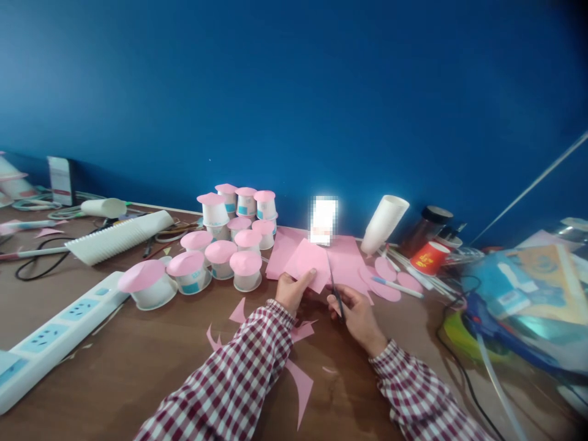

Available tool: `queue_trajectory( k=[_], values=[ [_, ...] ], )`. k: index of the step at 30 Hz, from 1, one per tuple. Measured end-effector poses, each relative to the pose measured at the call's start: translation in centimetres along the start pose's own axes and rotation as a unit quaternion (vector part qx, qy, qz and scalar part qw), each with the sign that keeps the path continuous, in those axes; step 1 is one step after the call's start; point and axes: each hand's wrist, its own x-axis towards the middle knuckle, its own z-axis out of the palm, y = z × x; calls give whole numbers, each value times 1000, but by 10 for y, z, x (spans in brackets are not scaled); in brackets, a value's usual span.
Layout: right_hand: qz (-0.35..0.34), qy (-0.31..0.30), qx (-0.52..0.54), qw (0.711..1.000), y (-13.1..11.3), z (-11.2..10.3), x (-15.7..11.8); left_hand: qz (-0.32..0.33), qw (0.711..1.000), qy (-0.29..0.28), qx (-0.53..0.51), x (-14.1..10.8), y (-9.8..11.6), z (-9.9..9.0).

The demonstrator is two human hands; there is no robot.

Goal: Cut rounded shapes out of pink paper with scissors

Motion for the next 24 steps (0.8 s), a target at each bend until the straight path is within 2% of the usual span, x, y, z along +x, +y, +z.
queue_trajectory(
  k=[9,24],
  values=[
    [12,-1,22,1000,-4,1,0,-5,999,-5,51,-2,3,-2],
    [26,5,40,999,-8,2,-1,-14,998,-14,59,-2,2,-2]
  ],
)
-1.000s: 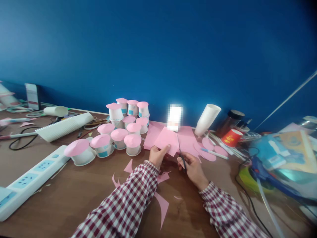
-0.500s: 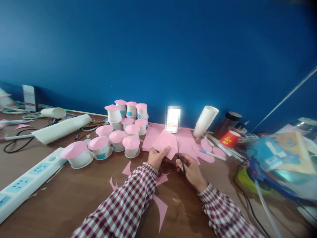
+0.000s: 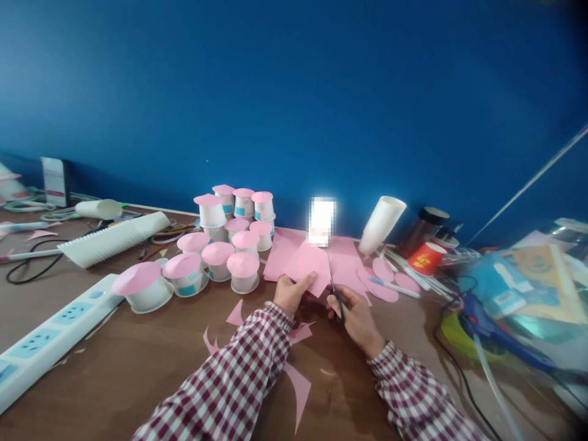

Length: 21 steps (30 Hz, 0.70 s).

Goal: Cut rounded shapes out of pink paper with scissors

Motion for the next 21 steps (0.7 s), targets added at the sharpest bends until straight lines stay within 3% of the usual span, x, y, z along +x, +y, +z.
queue_trajectory(
  k=[21],
  values=[
    [-5,4,-14,1000,2,-1,0,4,1000,6,-10,-3,4,1]
  ],
)
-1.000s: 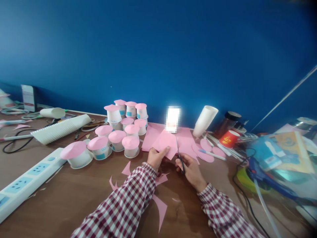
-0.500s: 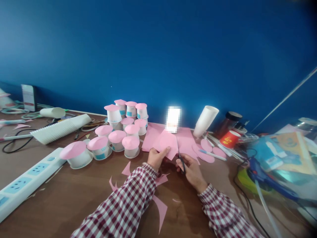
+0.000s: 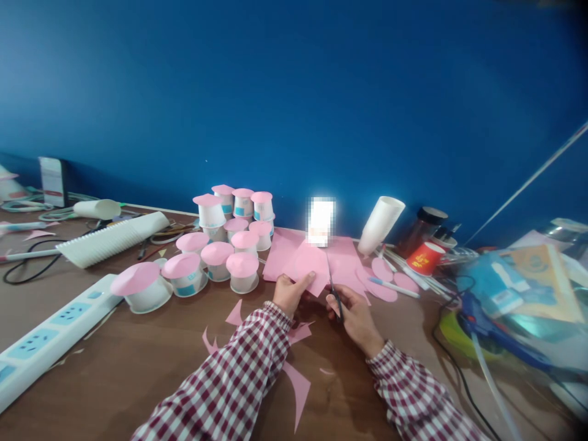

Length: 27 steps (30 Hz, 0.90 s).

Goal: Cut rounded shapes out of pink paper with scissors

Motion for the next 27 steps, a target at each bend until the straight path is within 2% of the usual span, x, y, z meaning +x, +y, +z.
queue_trajectory(
  k=[14,27],
  values=[
    [-14,-2,-9,1000,-1,0,-2,-6,999,-2,-36,3,-5,0],
    [0,-7,-7,1000,-3,0,-3,33,995,14,-96,8,-9,0]
  ],
)
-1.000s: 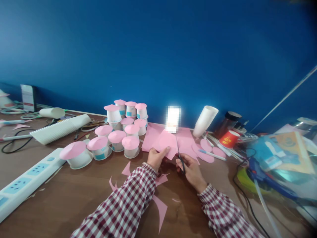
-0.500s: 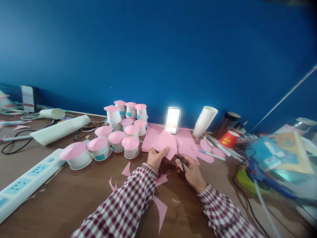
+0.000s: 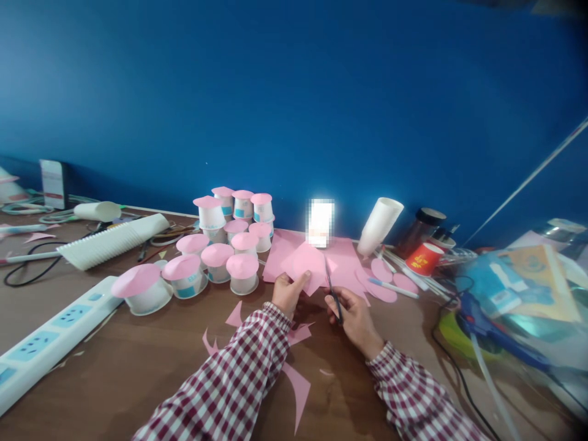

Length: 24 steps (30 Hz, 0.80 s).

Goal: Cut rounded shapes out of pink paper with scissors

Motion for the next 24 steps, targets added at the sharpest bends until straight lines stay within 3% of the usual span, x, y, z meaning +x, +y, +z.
queue_trajectory(
  k=[18,24],
  values=[
    [-8,-1,6,1000,2,0,0,14,999,13,-47,3,0,0],
    [-25,6,9,1000,4,0,1,-29,997,14,-75,1,8,4]
  ],
)
